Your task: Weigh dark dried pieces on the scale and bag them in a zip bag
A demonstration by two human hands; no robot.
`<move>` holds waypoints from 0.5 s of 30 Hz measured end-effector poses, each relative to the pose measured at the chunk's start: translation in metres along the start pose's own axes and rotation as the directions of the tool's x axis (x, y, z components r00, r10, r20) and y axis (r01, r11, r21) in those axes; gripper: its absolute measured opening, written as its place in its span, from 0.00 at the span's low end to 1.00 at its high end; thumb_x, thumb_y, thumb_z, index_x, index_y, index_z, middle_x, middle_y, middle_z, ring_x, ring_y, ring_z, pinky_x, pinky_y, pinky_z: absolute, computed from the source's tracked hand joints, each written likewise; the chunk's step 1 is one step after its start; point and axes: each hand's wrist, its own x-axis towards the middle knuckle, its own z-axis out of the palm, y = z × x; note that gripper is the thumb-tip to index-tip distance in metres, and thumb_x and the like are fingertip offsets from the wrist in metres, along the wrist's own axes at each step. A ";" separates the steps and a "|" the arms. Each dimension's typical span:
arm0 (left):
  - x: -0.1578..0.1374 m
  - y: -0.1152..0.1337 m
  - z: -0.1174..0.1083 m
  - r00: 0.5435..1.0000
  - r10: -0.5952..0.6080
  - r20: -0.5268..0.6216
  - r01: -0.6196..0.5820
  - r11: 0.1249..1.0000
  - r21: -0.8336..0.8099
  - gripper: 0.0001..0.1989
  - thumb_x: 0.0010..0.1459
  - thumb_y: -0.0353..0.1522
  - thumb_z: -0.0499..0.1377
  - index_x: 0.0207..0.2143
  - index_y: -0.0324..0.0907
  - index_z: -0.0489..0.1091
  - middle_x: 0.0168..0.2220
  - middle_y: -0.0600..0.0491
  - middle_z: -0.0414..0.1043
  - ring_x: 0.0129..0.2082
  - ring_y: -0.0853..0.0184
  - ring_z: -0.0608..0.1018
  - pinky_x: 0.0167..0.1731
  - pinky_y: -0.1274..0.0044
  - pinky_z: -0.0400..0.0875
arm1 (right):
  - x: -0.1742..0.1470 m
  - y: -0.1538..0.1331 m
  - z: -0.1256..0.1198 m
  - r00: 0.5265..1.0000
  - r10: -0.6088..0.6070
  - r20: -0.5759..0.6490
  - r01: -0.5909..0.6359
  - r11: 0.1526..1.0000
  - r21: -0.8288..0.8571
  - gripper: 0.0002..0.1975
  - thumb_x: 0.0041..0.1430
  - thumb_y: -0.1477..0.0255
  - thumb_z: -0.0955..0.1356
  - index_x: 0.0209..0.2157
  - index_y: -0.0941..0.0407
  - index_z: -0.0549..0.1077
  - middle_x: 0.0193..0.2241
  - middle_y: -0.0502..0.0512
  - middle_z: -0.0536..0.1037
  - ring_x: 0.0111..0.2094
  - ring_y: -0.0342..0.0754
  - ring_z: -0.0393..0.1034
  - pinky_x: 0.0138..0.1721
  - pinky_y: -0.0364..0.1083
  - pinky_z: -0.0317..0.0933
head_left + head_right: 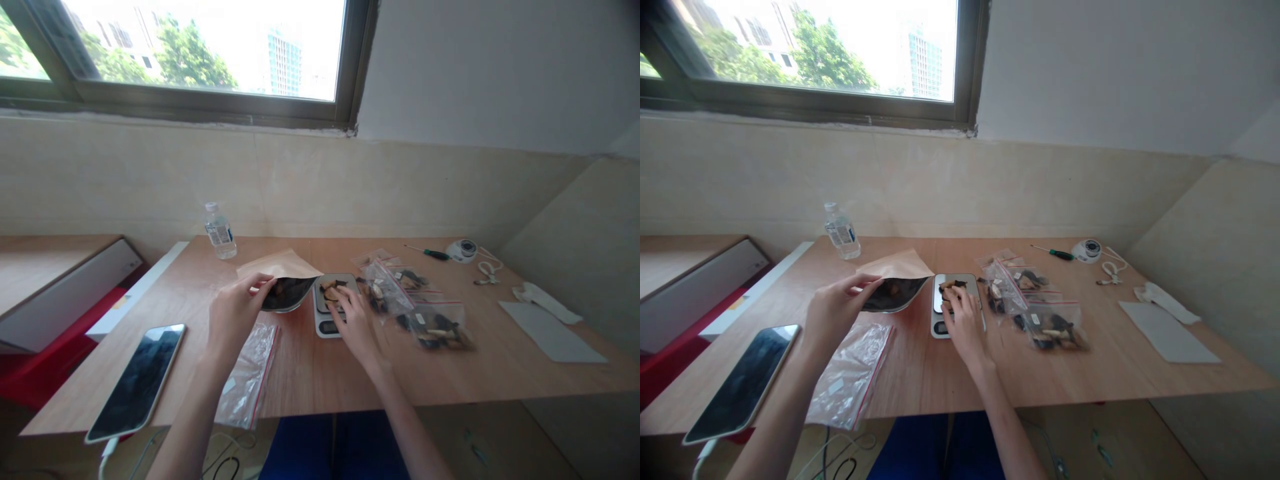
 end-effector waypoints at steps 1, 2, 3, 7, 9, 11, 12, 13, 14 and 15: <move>0.000 0.000 0.000 1.000 0.000 0.001 0.000 1.000 0.000 0.13 0.58 0.43 0.53 0.35 0.51 0.75 0.29 0.57 0.78 0.31 0.66 0.79 0.27 0.79 0.62 | -0.001 -0.007 -0.003 0.999 -0.007 -0.031 0.009 0.998 0.056 0.15 0.62 0.74 0.61 0.50 0.56 0.69 0.46 0.61 0.71 0.50 0.54 0.64 0.51 0.55 0.60; 0.000 0.001 0.001 1.000 0.001 0.007 -0.001 1.000 -0.001 0.12 0.57 0.43 0.54 0.35 0.51 0.75 0.30 0.58 0.78 0.31 0.66 0.79 0.27 0.79 0.62 | -0.003 -0.017 -0.006 0.998 -0.022 -0.056 0.029 0.992 0.121 0.15 0.63 0.75 0.60 0.50 0.55 0.69 0.45 0.60 0.71 0.49 0.52 0.64 0.51 0.53 0.60; -0.001 0.002 0.002 1.000 0.002 0.015 -0.002 1.000 -0.002 0.12 0.57 0.42 0.54 0.35 0.51 0.75 0.30 0.58 0.79 0.31 0.66 0.79 0.27 0.79 0.62 | -0.004 -0.028 -0.008 0.997 -0.048 -0.065 0.060 0.981 0.185 0.15 0.63 0.76 0.59 0.49 0.54 0.69 0.44 0.59 0.71 0.49 0.50 0.65 0.51 0.51 0.61; -0.006 0.010 0.007 0.999 -0.001 0.050 0.001 1.000 0.004 0.11 0.58 0.41 0.53 0.35 0.51 0.75 0.31 0.57 0.79 0.31 0.66 0.79 0.26 0.80 0.61 | 0.004 -0.071 -0.010 0.975 -0.216 0.054 0.191 0.935 0.299 0.17 0.63 0.80 0.57 0.47 0.56 0.71 0.42 0.57 0.74 0.46 0.46 0.67 0.50 0.47 0.63; -0.010 0.014 0.009 0.999 -0.012 0.033 0.011 1.000 0.016 0.11 0.59 0.41 0.53 0.36 0.51 0.75 0.31 0.57 0.79 0.31 0.67 0.79 0.25 0.80 0.61 | 0.016 -0.085 -0.005 0.948 -0.249 0.198 0.196 0.948 0.252 0.17 0.62 0.81 0.57 0.47 0.59 0.71 0.43 0.59 0.74 0.48 0.48 0.67 0.51 0.47 0.62; -0.015 0.017 0.010 1.000 -0.030 0.005 0.029 0.999 0.034 0.11 0.59 0.41 0.54 0.36 0.51 0.75 0.30 0.57 0.79 0.31 0.66 0.79 0.25 0.80 0.60 | 0.032 -0.092 0.004 0.905 -0.213 0.369 0.160 0.972 0.169 0.17 0.61 0.82 0.57 0.47 0.62 0.71 0.45 0.62 0.74 0.49 0.50 0.67 0.50 0.47 0.62; -0.018 0.018 0.009 0.999 -0.039 -0.007 0.039 0.998 0.042 0.11 0.59 0.40 0.54 0.36 0.51 0.75 0.30 0.57 0.79 0.31 0.66 0.79 0.25 0.80 0.60 | 0.041 -0.093 0.009 0.874 -0.175 0.453 0.131 0.983 0.128 0.16 0.60 0.82 0.58 0.46 0.63 0.72 0.44 0.64 0.75 0.48 0.52 0.69 0.49 0.47 0.63; -0.021 0.019 0.008 0.999 -0.049 -0.015 0.049 0.998 0.045 0.11 0.59 0.40 0.54 0.36 0.51 0.75 0.30 0.57 0.79 0.31 0.66 0.79 0.25 0.80 0.59 | 0.049 -0.094 0.016 0.840 -0.136 0.525 0.101 0.990 0.094 0.16 0.60 0.81 0.59 0.45 0.64 0.72 0.43 0.65 0.76 0.46 0.53 0.70 0.47 0.47 0.64; -0.023 0.019 0.008 0.998 -0.058 -0.018 0.059 0.997 0.044 0.11 0.59 0.40 0.54 0.37 0.52 0.75 0.30 0.58 0.78 0.32 0.66 0.79 0.25 0.80 0.59 | 0.056 -0.094 0.024 0.809 -0.104 0.579 0.075 0.994 0.073 0.15 0.60 0.80 0.59 0.44 0.65 0.73 0.43 0.66 0.76 0.45 0.54 0.72 0.46 0.47 0.64; -0.026 0.019 0.007 0.998 -0.067 -0.019 0.067 0.997 0.039 0.10 0.60 0.40 0.54 0.37 0.52 0.75 0.30 0.58 0.78 0.32 0.67 0.79 0.25 0.80 0.59 | 0.063 -0.094 0.033 0.782 -0.087 0.617 0.059 0.996 0.066 0.14 0.60 0.80 0.60 0.44 0.65 0.73 0.43 0.67 0.76 0.44 0.55 0.72 0.46 0.48 0.64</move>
